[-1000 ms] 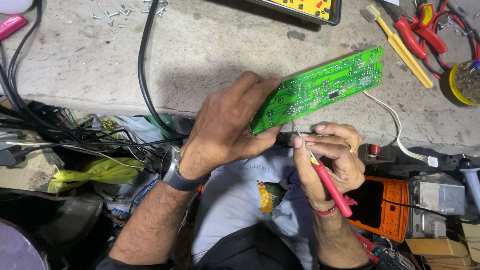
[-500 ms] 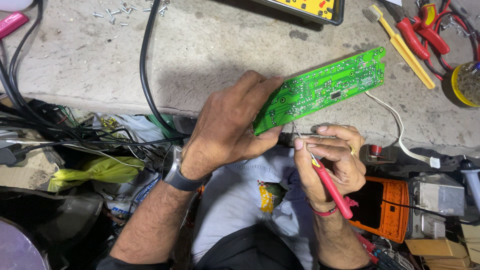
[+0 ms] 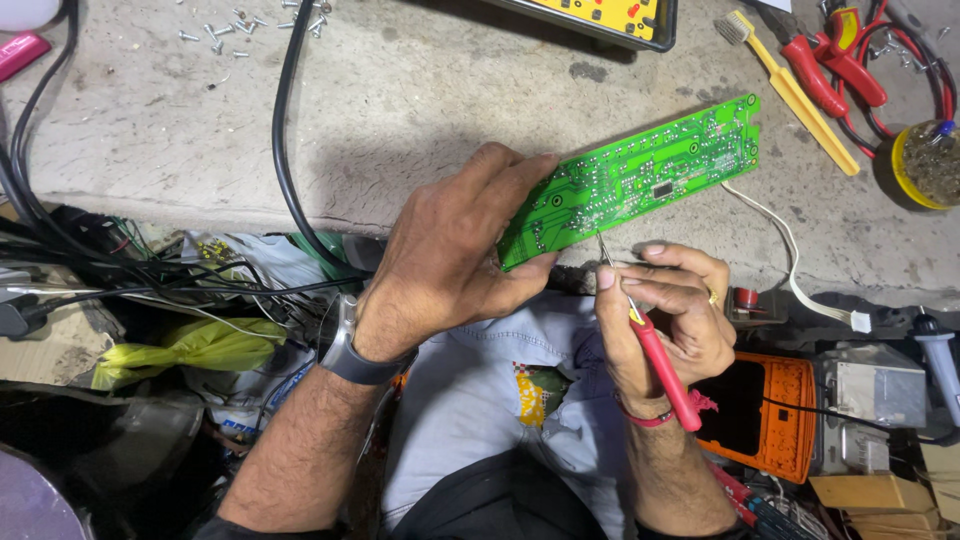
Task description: The person removes a green circuit board from a black housing and uses a red-handled screwdriver to scrape or clean solder joints on the board's surface. The person holds the board with one hand and works methodically across multiple points.
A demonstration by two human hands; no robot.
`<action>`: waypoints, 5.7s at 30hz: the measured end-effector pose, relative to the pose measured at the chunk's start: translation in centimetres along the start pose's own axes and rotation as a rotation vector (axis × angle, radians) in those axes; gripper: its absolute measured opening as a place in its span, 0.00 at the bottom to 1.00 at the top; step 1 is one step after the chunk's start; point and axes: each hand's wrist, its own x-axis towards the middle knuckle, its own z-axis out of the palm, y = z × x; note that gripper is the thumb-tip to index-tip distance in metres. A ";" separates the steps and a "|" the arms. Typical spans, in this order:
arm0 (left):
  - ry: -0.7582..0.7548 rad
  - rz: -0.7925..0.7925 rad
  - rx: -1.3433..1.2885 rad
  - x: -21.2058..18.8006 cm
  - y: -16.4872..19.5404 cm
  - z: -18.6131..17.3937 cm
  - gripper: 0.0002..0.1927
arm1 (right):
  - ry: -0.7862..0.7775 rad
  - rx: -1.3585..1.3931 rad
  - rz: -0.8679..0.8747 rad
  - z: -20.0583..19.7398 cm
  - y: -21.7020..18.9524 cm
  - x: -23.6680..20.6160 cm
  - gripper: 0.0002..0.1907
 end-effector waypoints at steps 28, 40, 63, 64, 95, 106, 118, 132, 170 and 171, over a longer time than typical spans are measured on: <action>0.005 0.035 0.006 -0.2 -0.2 0.0 0.33 | -0.022 -0.004 0.017 0.2 -0.4 0.3 0.13; -0.194 0.002 -0.074 -0.3 -1.0 -1.5 0.46 | 0.052 0.124 0.078 0.8 -0.3 -0.6 0.12; 0.039 0.110 0.243 -2.4 -2.5 -2.7 0.41 | -0.158 0.056 -0.143 1.3 -1.8 0.9 0.11; 0.068 0.102 0.266 -2.5 -2.2 -2.3 0.39 | -0.170 0.059 -0.169 1.4 -1.9 0.9 0.11; 0.046 0.125 0.316 -3.3 -2.0 -2.1 0.39 | -0.169 -0.016 -0.136 2.2 -2.4 0.7 0.11; 0.056 0.109 0.305 -3.3 -2.1 -2.1 0.39 | -0.203 -0.007 -0.167 2.4 -2.7 1.0 0.12; 0.075 0.119 0.305 -3.6 -2.4 -1.8 0.39 | -0.159 0.010 -0.064 2.2 -2.5 0.9 0.11; 0.069 0.116 0.296 -3.7 -2.4 -1.8 0.42 | -0.187 0.003 -0.124 1.9 -2.1 0.8 0.11; 0.098 0.120 0.314 -4.2 -2.4 -1.7 0.39 | -0.232 0.004 -0.173 2.4 -3.0 -0.1 0.12; 0.100 0.128 0.317 -4.2 -2.4 -1.7 0.39 | -0.229 0.007 -0.168 2.4 -2.9 -0.2 0.12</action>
